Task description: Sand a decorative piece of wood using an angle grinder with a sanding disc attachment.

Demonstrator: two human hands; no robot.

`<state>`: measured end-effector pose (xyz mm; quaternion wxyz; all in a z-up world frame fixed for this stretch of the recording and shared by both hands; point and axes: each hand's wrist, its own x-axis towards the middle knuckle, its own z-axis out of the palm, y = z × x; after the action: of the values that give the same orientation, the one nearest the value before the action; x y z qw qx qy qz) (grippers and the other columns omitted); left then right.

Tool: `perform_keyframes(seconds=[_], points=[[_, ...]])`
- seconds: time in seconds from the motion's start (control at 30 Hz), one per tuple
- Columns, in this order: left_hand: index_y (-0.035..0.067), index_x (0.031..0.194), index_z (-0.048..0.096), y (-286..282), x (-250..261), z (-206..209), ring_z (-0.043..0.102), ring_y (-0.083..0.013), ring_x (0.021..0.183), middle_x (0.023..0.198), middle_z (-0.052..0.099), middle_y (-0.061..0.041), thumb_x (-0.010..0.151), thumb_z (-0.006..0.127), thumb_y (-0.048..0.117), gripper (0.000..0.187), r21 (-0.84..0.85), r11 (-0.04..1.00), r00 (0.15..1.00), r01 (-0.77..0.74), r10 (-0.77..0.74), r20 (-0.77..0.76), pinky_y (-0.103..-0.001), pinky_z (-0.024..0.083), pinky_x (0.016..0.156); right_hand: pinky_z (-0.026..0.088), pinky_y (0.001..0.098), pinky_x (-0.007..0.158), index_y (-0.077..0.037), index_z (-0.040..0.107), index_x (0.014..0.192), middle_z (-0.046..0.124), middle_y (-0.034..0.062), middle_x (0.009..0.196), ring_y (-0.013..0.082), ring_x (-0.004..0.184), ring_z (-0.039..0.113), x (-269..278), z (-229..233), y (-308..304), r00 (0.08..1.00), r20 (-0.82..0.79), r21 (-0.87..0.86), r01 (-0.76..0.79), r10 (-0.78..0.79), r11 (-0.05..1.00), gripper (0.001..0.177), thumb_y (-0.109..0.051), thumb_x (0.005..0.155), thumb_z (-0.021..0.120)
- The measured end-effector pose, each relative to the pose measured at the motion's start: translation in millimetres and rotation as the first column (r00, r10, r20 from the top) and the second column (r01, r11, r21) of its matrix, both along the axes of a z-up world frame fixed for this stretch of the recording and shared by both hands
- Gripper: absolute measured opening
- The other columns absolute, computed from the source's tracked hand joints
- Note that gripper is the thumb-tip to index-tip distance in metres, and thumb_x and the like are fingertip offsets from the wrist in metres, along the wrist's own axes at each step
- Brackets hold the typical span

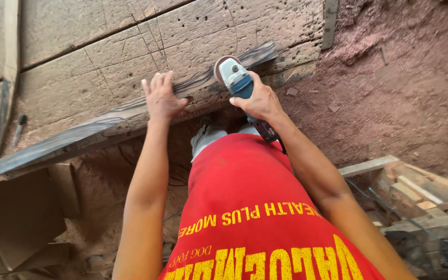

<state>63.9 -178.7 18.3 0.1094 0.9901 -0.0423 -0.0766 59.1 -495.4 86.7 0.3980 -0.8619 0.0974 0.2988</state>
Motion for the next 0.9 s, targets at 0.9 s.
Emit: perform_keyframes(seconds=[0.9], points=[[0.018, 0.113, 0.069, -17, -2, -12, 0.056, -0.0269, 0.105, 0.106, 0.063, -0.003, 0.07, 0.092, 0.058, 0.063, 0.017, 1.0, 0.989, 0.022, -0.024, 0.149, -0.044, 0.036, 0.094, 0.061, 0.0373, 0.086, -0.006, 0.055, 0.127, 0.069, 0.0093, 0.112, 0.0229, 0.096, 0.071, 22, -33, -129, 0.877, 0.015, 0.259, 0.461, -0.48, 0.849, 0.059, -0.022, 0.079, 0.084]])
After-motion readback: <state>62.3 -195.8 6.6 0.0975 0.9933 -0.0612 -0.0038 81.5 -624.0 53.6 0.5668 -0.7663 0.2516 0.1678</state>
